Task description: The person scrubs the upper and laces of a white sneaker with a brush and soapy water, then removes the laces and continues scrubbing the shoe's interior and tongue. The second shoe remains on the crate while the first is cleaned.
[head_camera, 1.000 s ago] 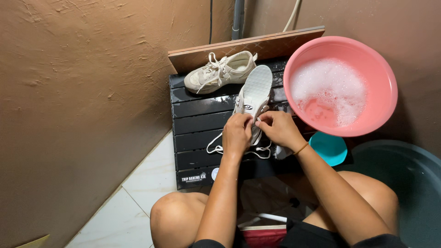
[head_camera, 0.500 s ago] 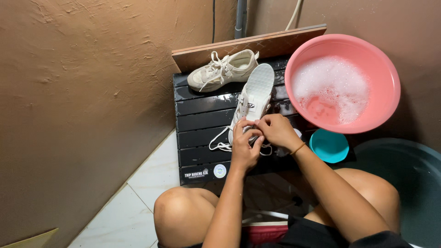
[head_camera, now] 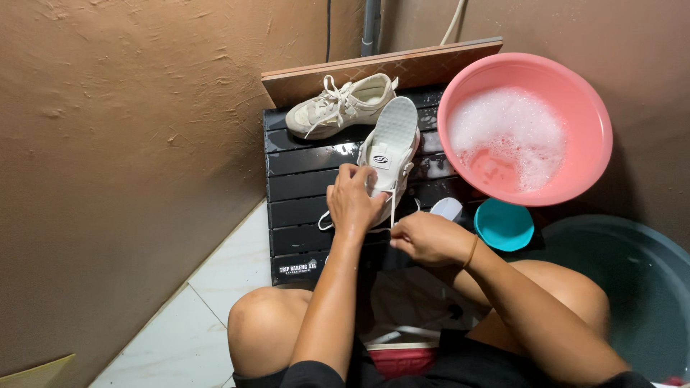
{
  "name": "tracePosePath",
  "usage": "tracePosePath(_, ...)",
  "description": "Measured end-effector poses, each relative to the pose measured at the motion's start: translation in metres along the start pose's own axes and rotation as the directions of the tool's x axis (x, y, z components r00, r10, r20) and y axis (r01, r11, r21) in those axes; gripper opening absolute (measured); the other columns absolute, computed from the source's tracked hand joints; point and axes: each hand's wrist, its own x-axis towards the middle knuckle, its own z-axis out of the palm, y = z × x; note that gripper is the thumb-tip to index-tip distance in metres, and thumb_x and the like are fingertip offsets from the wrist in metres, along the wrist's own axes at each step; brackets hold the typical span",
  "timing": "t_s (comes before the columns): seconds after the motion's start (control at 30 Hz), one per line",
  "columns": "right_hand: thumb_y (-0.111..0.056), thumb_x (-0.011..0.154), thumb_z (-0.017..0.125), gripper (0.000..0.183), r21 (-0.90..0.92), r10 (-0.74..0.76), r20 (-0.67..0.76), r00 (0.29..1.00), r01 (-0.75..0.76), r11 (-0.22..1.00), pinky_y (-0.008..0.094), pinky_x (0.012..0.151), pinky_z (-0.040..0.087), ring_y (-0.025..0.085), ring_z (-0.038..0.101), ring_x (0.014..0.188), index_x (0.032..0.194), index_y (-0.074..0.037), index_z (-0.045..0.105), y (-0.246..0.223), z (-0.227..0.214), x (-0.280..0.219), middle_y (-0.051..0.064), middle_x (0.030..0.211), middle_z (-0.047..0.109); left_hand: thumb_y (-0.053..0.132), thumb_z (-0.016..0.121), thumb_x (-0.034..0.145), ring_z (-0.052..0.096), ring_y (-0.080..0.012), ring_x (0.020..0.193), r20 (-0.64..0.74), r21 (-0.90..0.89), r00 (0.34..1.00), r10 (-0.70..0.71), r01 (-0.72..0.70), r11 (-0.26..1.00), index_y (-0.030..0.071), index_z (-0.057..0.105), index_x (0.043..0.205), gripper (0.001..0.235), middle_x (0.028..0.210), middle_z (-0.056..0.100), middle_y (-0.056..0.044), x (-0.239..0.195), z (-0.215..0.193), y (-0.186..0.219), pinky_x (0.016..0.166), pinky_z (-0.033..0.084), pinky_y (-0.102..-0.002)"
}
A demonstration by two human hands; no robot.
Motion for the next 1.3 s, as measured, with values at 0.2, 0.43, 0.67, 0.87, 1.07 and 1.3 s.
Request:
tracePosePath(0.2, -0.031, 0.096, 0.065, 0.025, -0.039, -0.217, 0.271, 0.938, 0.236, 0.971, 0.052, 0.076, 0.061, 0.039, 0.077, 0.091, 0.097, -0.01, 0.078, -0.008, 0.047, 0.005, 0.016, 0.087, 0.078, 0.036, 0.089, 0.063, 0.075, -0.0392, 0.095, 0.092, -0.068, 0.976, -0.195, 0.202, 0.977, 0.024, 0.061, 0.095, 0.044, 0.105, 0.059, 0.0, 0.003, -0.035, 0.028, 0.084, 0.058, -0.051)
tracePosePath(0.43, -0.017, 0.094, 0.064, 0.02, -0.457, -0.237, 0.167, 0.957, 0.288, 0.842, 0.043, 0.066, 0.061, 0.03, 0.077, 0.072, 0.082, -0.009, 0.078, -0.003, 0.082, 0.017, 0.011, 0.072, 0.076, 0.036, 0.089, 0.065, 0.075, -0.0445, 0.098, 0.136, -0.102, 0.966, -0.222, 0.236, 0.966, 0.021, 0.057, 0.099, 0.049, 0.103, 0.061, -0.003, -0.001, -0.047, 0.029, 0.086, 0.059, -0.056)
tracePosePath(0.67, -0.03, 0.097, 0.066, 0.024, -0.062, -0.092, 0.201, 0.975, 0.106, 0.992, 0.054, 0.079, 0.06, 0.044, 0.074, 0.096, 0.099, -0.008, 0.075, -0.008, 0.009, 0.01, 0.017, 0.097, 0.075, 0.045, 0.073, 0.086, 0.074, -0.0378, 0.104, 0.335, -0.052, 0.908, -0.253, 0.286, 0.957, 0.022, 0.065, 0.099, 0.027, 0.102, 0.063, -0.001, -0.031, -0.06, 0.027, 0.088, 0.06, -0.051)
tracePosePath(0.87, -0.025, 0.095, 0.065, 0.024, 0.024, -0.098, 0.281, 0.955, 0.095, 0.995, 0.055, 0.089, 0.058, 0.046, 0.072, 0.105, 0.106, -0.006, 0.075, -0.027, -0.014, -0.005, 0.02, 0.103, 0.077, 0.038, 0.077, 0.084, 0.072, -0.0396, 0.104, 0.335, 0.048, 0.925, -0.18, 0.174, 0.984, 0.013, 0.066, 0.094, 0.029, 0.099, 0.062, -0.008, -0.044, -0.047, 0.038, 0.089, 0.059, -0.053)
tracePosePath(1.07, -0.034, 0.09, 0.068, 0.029, 0.162, 0.201, -0.067, 0.977, -0.188, 0.969, 0.047, 0.094, 0.058, 0.034, 0.076, 0.104, 0.112, -0.019, 0.081, 0.016, -0.016, 0.022, 0.009, 0.097, 0.083, 0.028, 0.07, 0.088, 0.072, -0.0375, 0.099, 0.282, -0.082, 0.941, -0.187, 0.218, 0.973, 0.015, 0.067, 0.087, 0.014, 0.092, 0.065, -0.008, -0.045, -0.052, 0.036, 0.085, 0.059, -0.05)
tracePosePath(1.3, -0.038, 0.086, 0.077, 0.019, 0.529, 0.408, -0.37, 0.835, -0.172, 0.831, 0.035, 0.072, 0.059, 0.021, 0.077, 0.074, 0.09, -0.02, 0.079, 0.047, 0.026, 0.073, 0.003, 0.065, 0.075, 0.031, 0.079, 0.083, 0.076, -0.0354, 0.098, 0.387, -0.21, 0.893, -0.231, 0.33, 0.92, 0.018, 0.076, 0.088, 0.014, 0.086, 0.077, -0.006, -0.04, -0.061, 0.021, 0.083, 0.059, -0.046)
